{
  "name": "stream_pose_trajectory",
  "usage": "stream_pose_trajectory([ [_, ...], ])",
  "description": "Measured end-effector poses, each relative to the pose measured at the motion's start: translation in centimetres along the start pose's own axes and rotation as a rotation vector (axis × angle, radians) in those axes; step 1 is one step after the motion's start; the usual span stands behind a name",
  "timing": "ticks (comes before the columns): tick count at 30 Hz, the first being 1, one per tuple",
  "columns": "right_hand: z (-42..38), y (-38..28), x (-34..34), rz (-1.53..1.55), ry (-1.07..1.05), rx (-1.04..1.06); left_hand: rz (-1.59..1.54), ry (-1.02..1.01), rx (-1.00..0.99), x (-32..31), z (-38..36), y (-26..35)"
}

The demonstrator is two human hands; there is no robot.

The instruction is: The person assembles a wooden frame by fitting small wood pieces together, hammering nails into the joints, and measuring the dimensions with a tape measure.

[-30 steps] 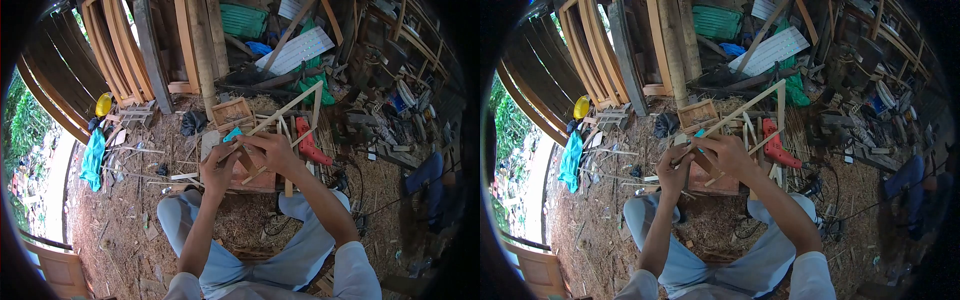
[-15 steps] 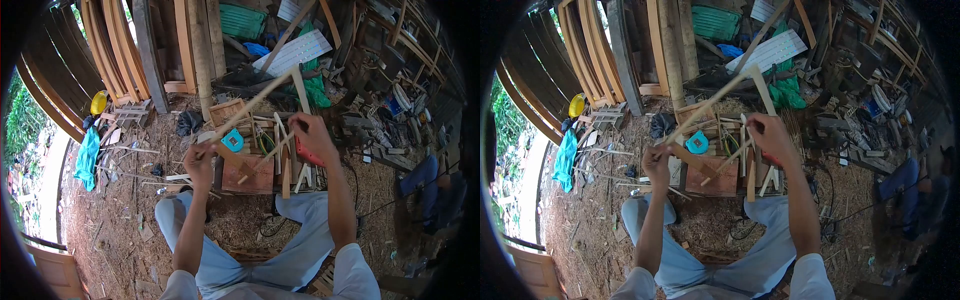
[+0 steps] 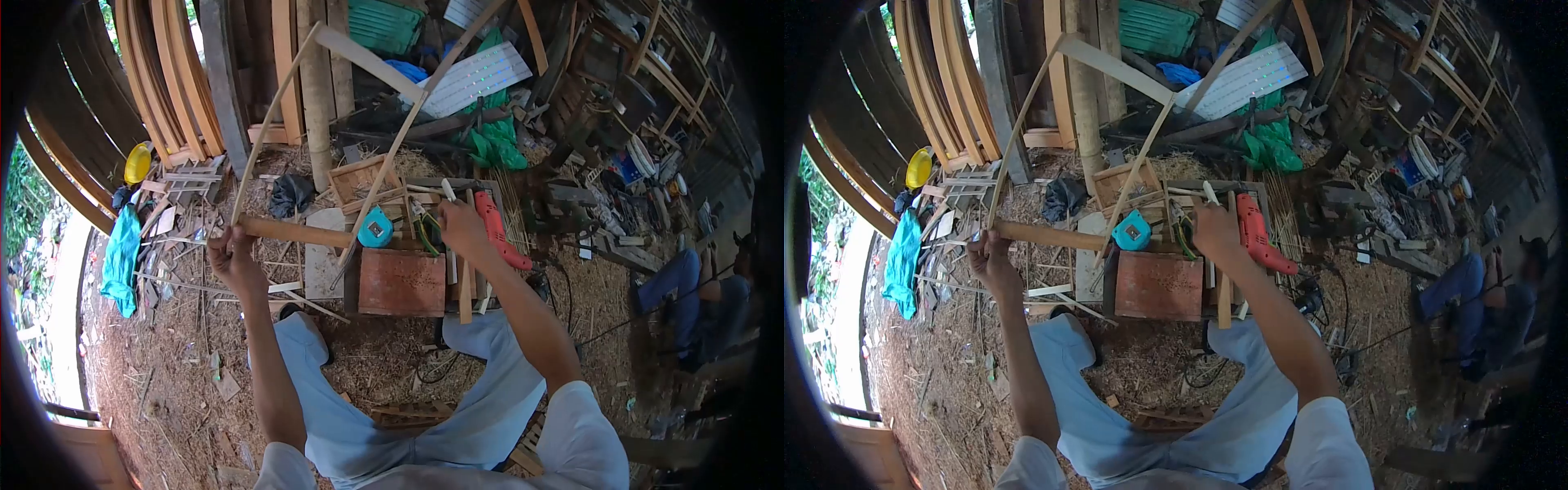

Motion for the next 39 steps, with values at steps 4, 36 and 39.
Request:
stream_pose_trajectory([
  [4,0.1,-8.0,-4.5,0.022,0.169,0.329,-0.034,0.049,0.084,1.3,0.0,-3.1],
  [36,4.4,8.0,-1.8,-0.455,0.074,-0.187,-0.114,-0.027,0.162,0.4,-0.2,-6.2],
  [39,3.9,7.2,-1.5,-0.463,0.118,-0.213,-0.114,-0.03,0.201,0.6,-0.1,-6.8],
])
Point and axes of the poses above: each hand's wrist, its own z-axis towards the middle knuckle, its own x-axis out of the back of the hand, y = z × x, the point moved 8 cm from there along z, towards the middle knuckle, and after that the axes turned 8 degrees about y, right-handed, at the moved point
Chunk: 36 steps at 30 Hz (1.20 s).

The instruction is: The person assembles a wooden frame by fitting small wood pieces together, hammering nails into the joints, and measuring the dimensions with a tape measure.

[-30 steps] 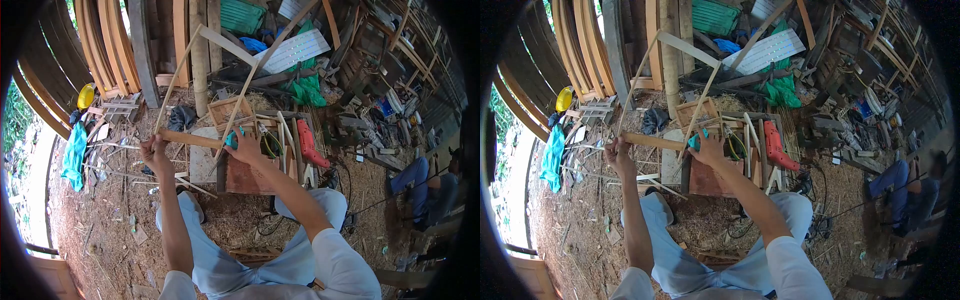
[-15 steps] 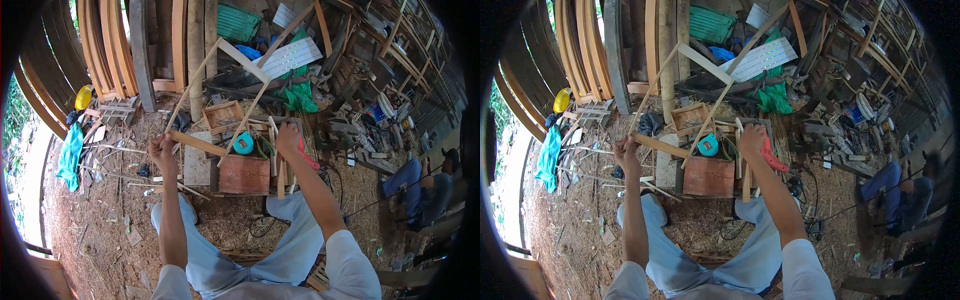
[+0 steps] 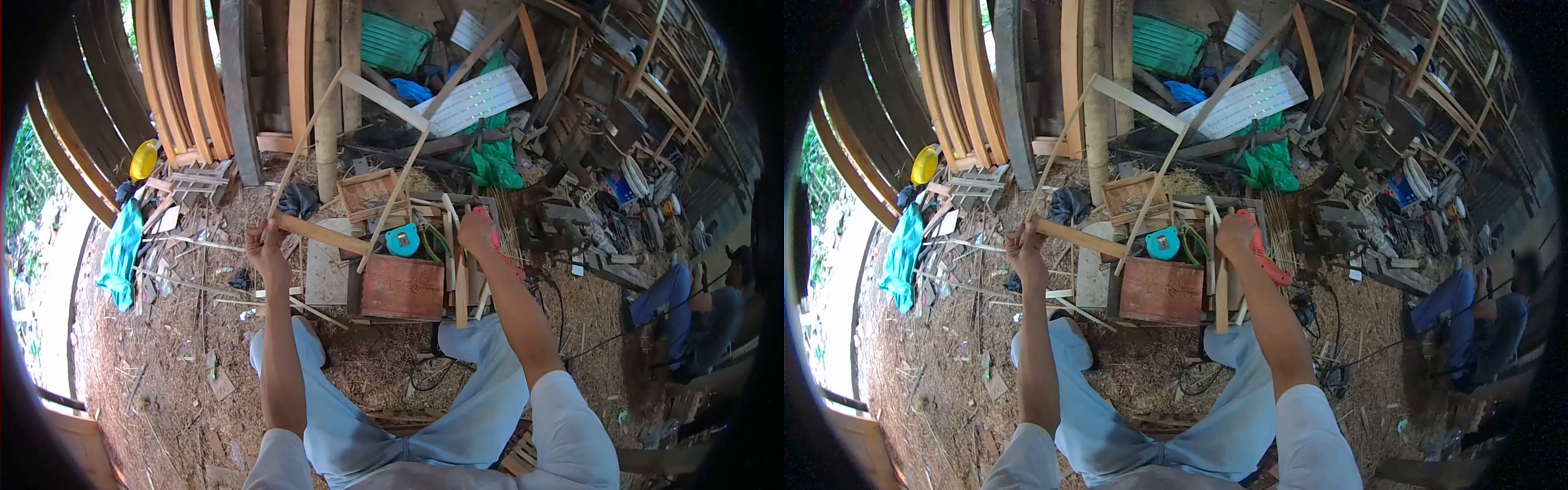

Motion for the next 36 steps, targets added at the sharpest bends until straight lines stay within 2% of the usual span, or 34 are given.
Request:
stream_pose_trajectory([
  [3,-0.6,-0.6,-0.2,0.044,-0.089,-0.061,-0.032,-0.004,0.006,0.3,0.0,-0.8],
  [5,-0.5,-0.3,-0.4,-0.004,0.017,-0.175,-0.009,-0.003,0.007,0.4,0.0,-0.8],
  [6,0.2,-0.3,-1.7,-0.001,0.021,-0.168,-0.009,0.001,0.0,0.4,0.3,-0.9],
  [8,1.3,1.2,-2.2,-0.096,0.266,-0.261,-0.014,0.013,0.019,1.0,0.5,-1.5],
  [9,1.2,1.2,-1.3,-0.096,0.268,-0.243,-0.013,0.029,0.012,0.9,0.4,-1.0],
  [11,0.3,1.7,2.0,0.193,0.367,-0.214,-0.07,0.045,0.031,-0.1,-0.1,-0.1],
  [12,0.7,2.0,1.9,0.344,0.516,-0.085,-0.074,0.045,0.034,0.5,0.5,-0.7],
  [13,0.5,1.0,4.2,0.347,0.521,-0.08,-0.077,0.047,0.027,0.6,1.1,-0.4],
  [15,0.6,-0.7,6.9,0.553,0.389,-0.068,-0.039,0.057,0.056,0.9,2.3,-0.4],
  [16,2.2,-2.1,5.5,0.633,0.239,-0.034,-0.073,0.048,0.042,1.0,3.1,0.0],
  [17,3.2,-3.6,4.9,0.634,0.241,-0.024,-0.075,0.054,0.035,1.2,4.0,0.2],
  [19,4.4,-8.8,1.6,0.778,-0.067,0.044,-0.041,0.084,0.017,2.0,5.9,0.5],
  [20,5.0,-10.7,1.5,0.777,-0.07,0.047,-0.039,0.117,-0.007,2.9,6.3,0.6],
  [22,5.9,-14.9,0.7,0.525,-0.194,0.117,-0.036,0.122,-0.033,4.1,7.0,0.9],
  [23,6.1,-16.4,0.3,0.529,-0.205,0.131,-0.031,0.124,-0.059,5.0,7.3,1.4],
  [25,7.3,-18.3,0.0,0.473,-0.086,0.105,-0.019,0.129,-0.077,5.7,7.8,2.5],
  [29,7.0,-19.7,-0.7,0.397,-0.211,0.15,0.015,0.19,-0.07,7.1,8.0,2.4],
  [36,5.6,-20.5,-0.1,0.371,-0.099,0.233,0.0,0.218,-0.075,6.6,7.8,2.6],
])
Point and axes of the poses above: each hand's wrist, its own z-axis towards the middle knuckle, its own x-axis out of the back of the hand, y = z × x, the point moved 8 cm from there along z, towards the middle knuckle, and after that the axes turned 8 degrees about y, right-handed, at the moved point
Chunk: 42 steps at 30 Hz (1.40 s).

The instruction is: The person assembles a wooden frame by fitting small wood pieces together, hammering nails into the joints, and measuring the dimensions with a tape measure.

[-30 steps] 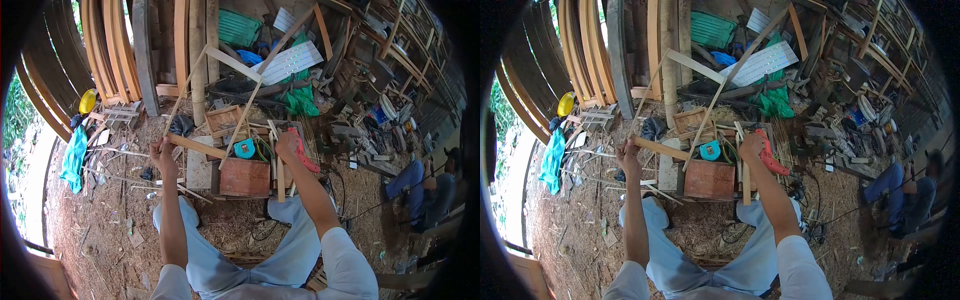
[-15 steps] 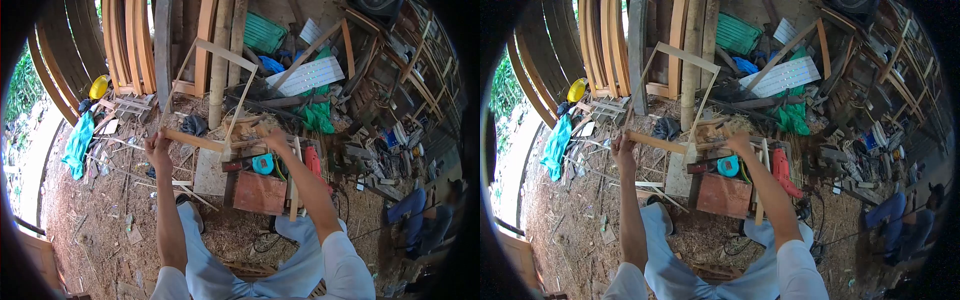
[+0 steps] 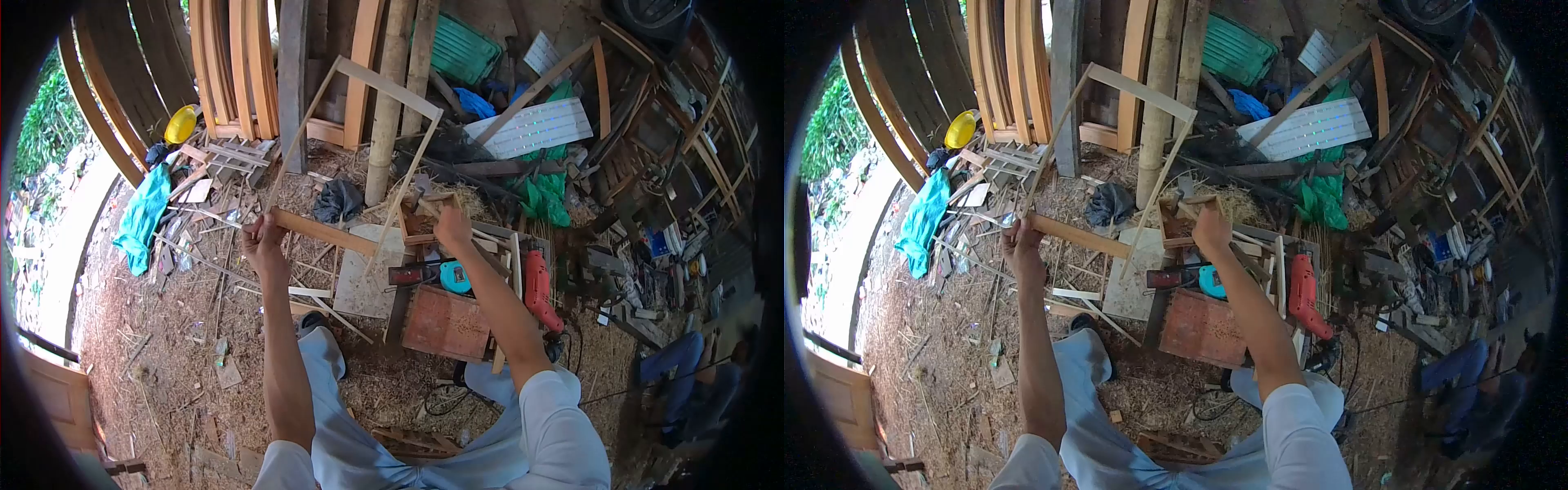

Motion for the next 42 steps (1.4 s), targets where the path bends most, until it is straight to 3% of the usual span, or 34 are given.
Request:
stream_pose_trajectory([
  [5,-0.4,-0.1,0.1,-0.113,-0.056,0.012,-0.046,-0.018,0.018,-0.7,-0.7,0.4],
  [14,-0.4,0.3,-0.3,0.053,-0.102,-0.131,-0.056,-0.09,0.025,-1.5,-1.1,0.0],
  [16,0.0,0.9,0.0,0.074,0.056,-0.094,-0.031,-0.11,0.051,-2.5,-1.9,-0.1],
  [23,-0.3,2.6,1.2,0.082,0.051,-0.14,-0.019,-0.13,0.088,-3.3,-2.4,-0.8],
  [25,-0.8,3.9,3.9,0.175,0.175,-0.196,-0.027,-0.141,0.076,-3.7,-2.4,-0.5],
  [29,-0.2,7.5,7.0,0.182,0.186,-0.148,-0.026,-0.19,0.054,-4.6,-3.1,-0.1],
  [33,-2.8,13.0,12.0,0.504,0.215,-0.299,-0.008,-0.256,0.024,-5.9,-5.4,1.6],
  [37,-10.7,16.1,23.4,0.486,0.63,-0.274,0.063,-0.336,0.034,-7.1,-10.1,3.4],
  [39,-13.4,16.1,27.0,0.653,0.745,-0.209,0.095,-0.442,0.049,-8.5,-12.7,3.9],
  [40,-15.4,14.7,28.7,0.646,0.744,-0.22,0.108,-0.474,0.064,-9.0,-13.6,3.7],
  [42,-18.4,8.8,29.9,0.756,0.519,-0.19,0.135,-0.525,0.042,-9.8,-15.4,3.5],
])
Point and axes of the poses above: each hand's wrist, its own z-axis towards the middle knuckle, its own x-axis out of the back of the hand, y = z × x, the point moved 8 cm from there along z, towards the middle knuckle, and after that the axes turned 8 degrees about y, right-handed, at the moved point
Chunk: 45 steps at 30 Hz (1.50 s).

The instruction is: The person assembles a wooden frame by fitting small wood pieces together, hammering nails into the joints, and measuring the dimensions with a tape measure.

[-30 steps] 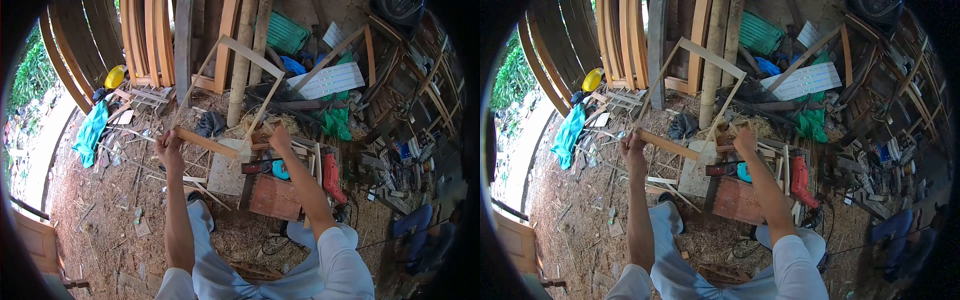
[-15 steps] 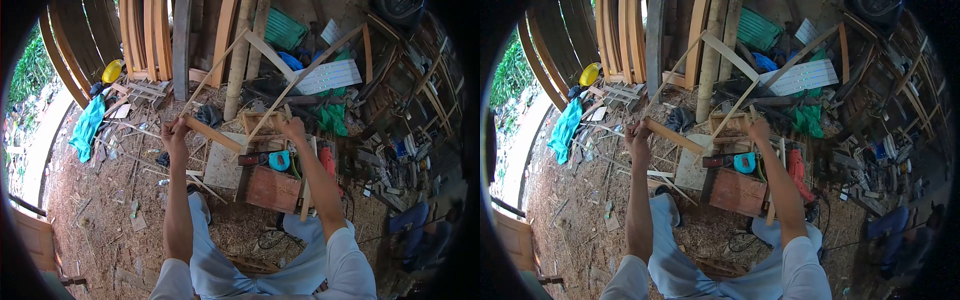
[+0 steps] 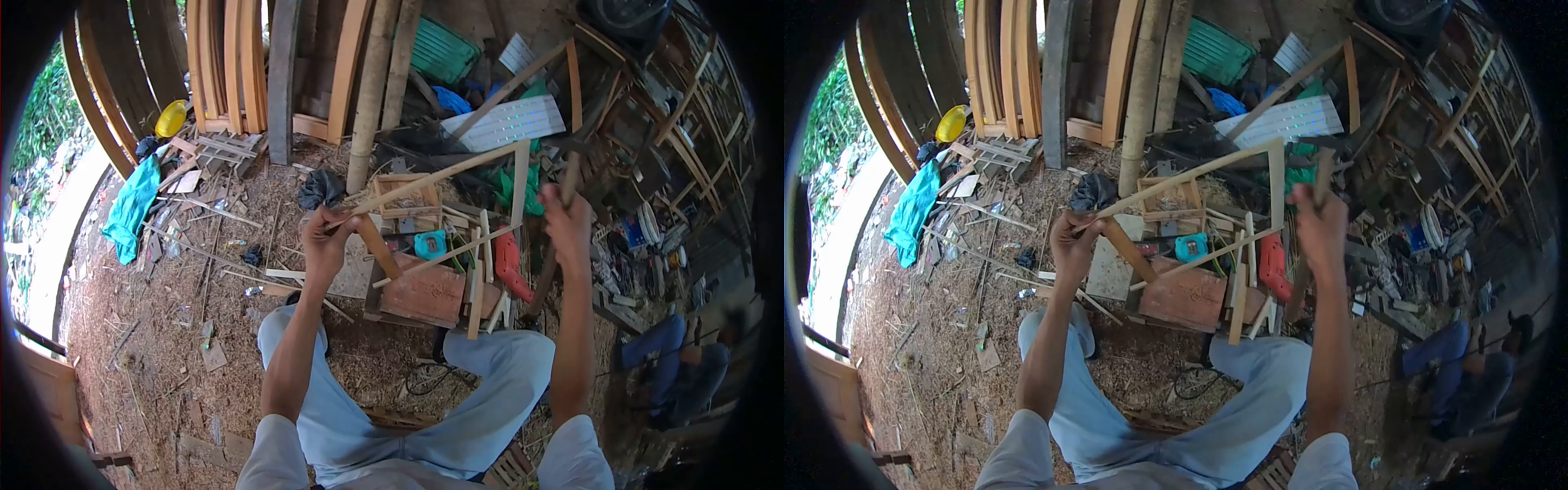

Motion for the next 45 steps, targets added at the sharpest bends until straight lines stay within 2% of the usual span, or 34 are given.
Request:
stream_pose_trajectory([
  [2,-3.5,-3.7,-2.5,-0.08,-0.156,0.085,0.121,-0.075,-0.054,-0.8,-1.1,-0.6],
  [3,-4.8,-5.0,-4.1,-0.092,-0.191,0.242,0.122,-0.085,-0.049,-0.9,-1.7,-0.6],
  [4,-6.5,-6.1,-5.5,-0.113,-0.292,0.152,0.206,-0.124,-0.099,-1.3,-2.4,-0.2],
  [6,-8.4,-5.9,-8.2,0.023,-0.331,0.255,0.339,-0.149,-0.155,-1.7,-3.7,0.3],
  [10,-11.1,-5.3,-11.3,0.055,-0.443,0.319,0.395,-0.184,-0.119,-3.0,-4.7,0.9],
  [11,-11.4,-5.5,-11.8,-0.022,-0.475,0.349,0.399,-0.185,-0.113,-3.5,-5.0,1.1],
  [13,-11.8,-6.2,-12.2,-0.097,-0.511,0.374,0.402,-0.108,-0.226,-3.6,-5.5,2.6],
  [15,-12.3,-7.0,-12.6,-0.116,-0.582,0.384,0.391,-0.132,-0.199,-3.6,-5.8,2.5],
  [16,-12.3,-6.8,-13.0,-0.117,-0.585,0.382,0.348,-0.132,-0.249,-4.0,-5.8,3.5],
  [18,-12.8,-7.8,-13.3,0.019,-0.524,0.613,0.308,-0.128,-0.295,-4.2,-5.7,4.0],
  [27,-12.8,-7.1,-14.5,0.009,-0.471,0.597,0.392,-0.139,-0.275,-3.3,-5.6,2.8],
  [29,-12.8,-7.0,-14.8,0.01,-0.493,0.607,0.355,-0.144,-0.172,-3.2,-5.7,2.1],
  [38,-12.8,-6.7,-15.1,0.047,-0.503,0.601,0.303,-0.14,-0.094,-3.0,-5.6,1.6],
  [42,-12.9,-7.0,-15.1,0.074,-0.48,0.656,0.292,-0.147,-0.108,-3.2,-5.5,1.9],
  [45,-13.0,-7.2,-15.0,-0.024,-0.493,0.603,0.305,-0.15,-0.123,-3.4,-5.5,1.9],
])
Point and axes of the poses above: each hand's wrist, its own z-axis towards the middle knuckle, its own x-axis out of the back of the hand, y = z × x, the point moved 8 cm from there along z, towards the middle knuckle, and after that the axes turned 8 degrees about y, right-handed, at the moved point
